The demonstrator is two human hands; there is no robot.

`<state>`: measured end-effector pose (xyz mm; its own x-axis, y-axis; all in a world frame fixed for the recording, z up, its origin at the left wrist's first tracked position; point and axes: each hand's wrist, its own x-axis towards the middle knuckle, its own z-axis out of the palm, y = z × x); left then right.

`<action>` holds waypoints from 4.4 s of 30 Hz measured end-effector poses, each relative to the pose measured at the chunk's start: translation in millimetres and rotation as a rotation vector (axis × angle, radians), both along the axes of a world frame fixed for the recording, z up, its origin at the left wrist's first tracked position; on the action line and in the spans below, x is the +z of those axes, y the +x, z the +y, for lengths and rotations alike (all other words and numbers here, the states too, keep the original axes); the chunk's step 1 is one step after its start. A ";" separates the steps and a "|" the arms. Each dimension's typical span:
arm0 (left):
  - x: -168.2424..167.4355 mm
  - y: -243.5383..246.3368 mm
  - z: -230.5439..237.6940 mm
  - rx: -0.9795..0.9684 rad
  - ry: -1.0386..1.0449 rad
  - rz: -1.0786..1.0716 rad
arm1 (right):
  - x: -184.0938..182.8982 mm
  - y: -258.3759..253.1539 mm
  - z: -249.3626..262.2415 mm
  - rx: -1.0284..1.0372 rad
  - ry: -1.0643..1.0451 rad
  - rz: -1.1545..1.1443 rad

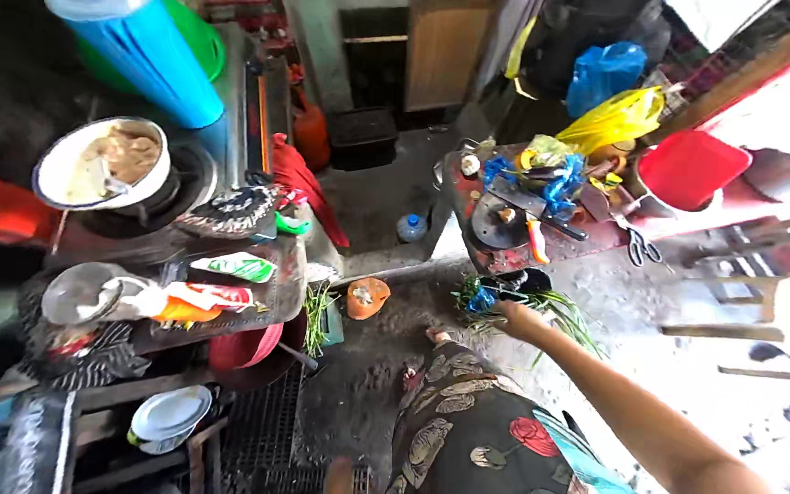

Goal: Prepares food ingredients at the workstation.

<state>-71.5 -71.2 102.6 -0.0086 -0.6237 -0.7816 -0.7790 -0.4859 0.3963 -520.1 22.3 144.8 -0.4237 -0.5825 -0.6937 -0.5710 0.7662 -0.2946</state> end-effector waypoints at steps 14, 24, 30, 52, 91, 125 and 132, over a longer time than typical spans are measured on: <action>-5.2 -325.3 -117.6 -0.586 -0.544 0.422 | 9.8 -206.9 -6.1 -0.314 -0.308 0.508; 46.0 -556.5 -76.9 -0.980 -0.697 0.498 | -16.3 -261.0 5.5 -0.244 -0.382 0.387; 48.3 -582.4 -70.9 -1.103 -0.647 0.283 | -22.5 -271.0 12.5 -0.301 -0.364 0.418; 37.1 -549.1 -107.7 -0.786 -0.401 0.660 | 54.8 -153.1 -17.1 -0.542 -0.089 -0.007; 58.5 -535.4 -70.8 -1.159 -0.648 0.250 | 63.2 -74.7 -28.4 -0.423 0.003 -0.051; 48.9 -543.7 -88.8 -0.902 -0.392 0.297 | 44.7 -100.3 -30.0 -0.414 -0.066 -0.116; 49.8 -544.1 -85.7 -0.904 -0.419 0.294 | 52.5 -113.6 -30.7 -0.375 -0.031 -0.141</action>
